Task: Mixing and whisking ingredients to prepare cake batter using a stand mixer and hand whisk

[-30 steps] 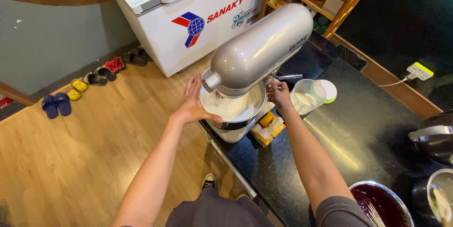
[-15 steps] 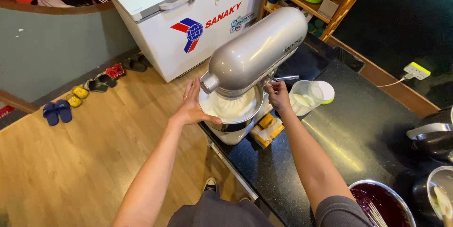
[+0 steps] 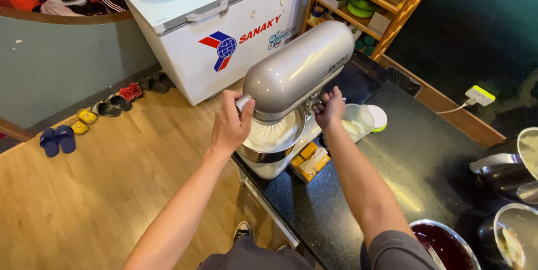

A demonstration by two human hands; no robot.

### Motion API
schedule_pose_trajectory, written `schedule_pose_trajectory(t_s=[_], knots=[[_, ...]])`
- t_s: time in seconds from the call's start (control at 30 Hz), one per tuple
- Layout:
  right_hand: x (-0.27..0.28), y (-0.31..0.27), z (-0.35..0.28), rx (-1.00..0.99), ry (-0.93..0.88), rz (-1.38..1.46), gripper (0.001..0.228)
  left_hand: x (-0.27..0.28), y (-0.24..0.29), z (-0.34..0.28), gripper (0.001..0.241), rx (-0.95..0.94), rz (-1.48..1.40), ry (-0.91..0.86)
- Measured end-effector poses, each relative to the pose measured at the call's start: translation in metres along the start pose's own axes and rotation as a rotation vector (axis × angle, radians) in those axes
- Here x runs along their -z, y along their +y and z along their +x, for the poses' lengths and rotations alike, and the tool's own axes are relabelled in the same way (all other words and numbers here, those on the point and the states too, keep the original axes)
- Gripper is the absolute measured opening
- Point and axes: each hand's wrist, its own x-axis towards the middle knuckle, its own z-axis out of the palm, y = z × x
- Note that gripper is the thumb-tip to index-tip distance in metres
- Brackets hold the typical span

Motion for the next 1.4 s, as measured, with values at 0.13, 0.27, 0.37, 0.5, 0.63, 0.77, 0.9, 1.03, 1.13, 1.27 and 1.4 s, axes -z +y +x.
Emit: schedule_pose_trajectory(t_s=[0.13, 0.27, 0.37, 0.5, 0.63, 0.77, 0.9, 1.03, 1.13, 1.27, 1.4], knots=[[0.009, 0.008, 0.013, 0.051, -0.07, 0.022, 0.052, -0.017, -0.017, -0.004, 0.038, 0.043, 0.039, 0.059], [0.011, 0.005, 0.007, 0.391, -0.277, -0.16, 0.059, -0.016, -0.018, 0.0, 0.039, 0.049, 0.038, 0.058], [0.018, -0.002, -0.019, 0.804, -0.511, -0.649, 0.054, -0.009, -0.023, -0.004, 0.038, 0.097, 0.009, 0.021], [0.006, -0.041, -0.101, 1.01, -0.735, -1.342, 0.036, -0.016, -0.018, -0.006, 0.04, 0.217, -0.052, 0.002], [0.024, -0.031, -0.119, 1.17, -0.571, -1.616, 0.029, -0.01, 0.013, 0.011, 0.038, 0.239, -0.054, 0.014], [0.022, -0.019, -0.13, 0.904, -0.138, -1.698, 0.03, -0.001, 0.053, 0.048, 0.043, 0.296, -0.015, -0.109], [0.018, -0.006, -0.121, 0.421, -0.153, -1.259, 0.047, 0.002, 0.098, 0.085, 0.043, 0.222, 0.035, -0.173], [0.032, 0.028, -0.074, 0.37, -0.139, -1.191, 0.044, -0.006, 0.112, 0.109, 0.038, 0.115, 0.057, -0.166], [0.041, 0.059, -0.033, 0.248, 0.03, -0.889, 0.052, -0.009, 0.115, 0.118, 0.036, 0.074, 0.078, -0.188], [0.061, 0.086, 0.021, 0.196, 0.078, -0.667, 0.042, -0.008, 0.124, 0.124, 0.037, 0.044, 0.068, -0.207], [0.066, 0.083, 0.03, 0.182, 0.062, -0.671, 0.034, -0.006, 0.132, 0.131, 0.038, 0.021, 0.066, -0.229]])
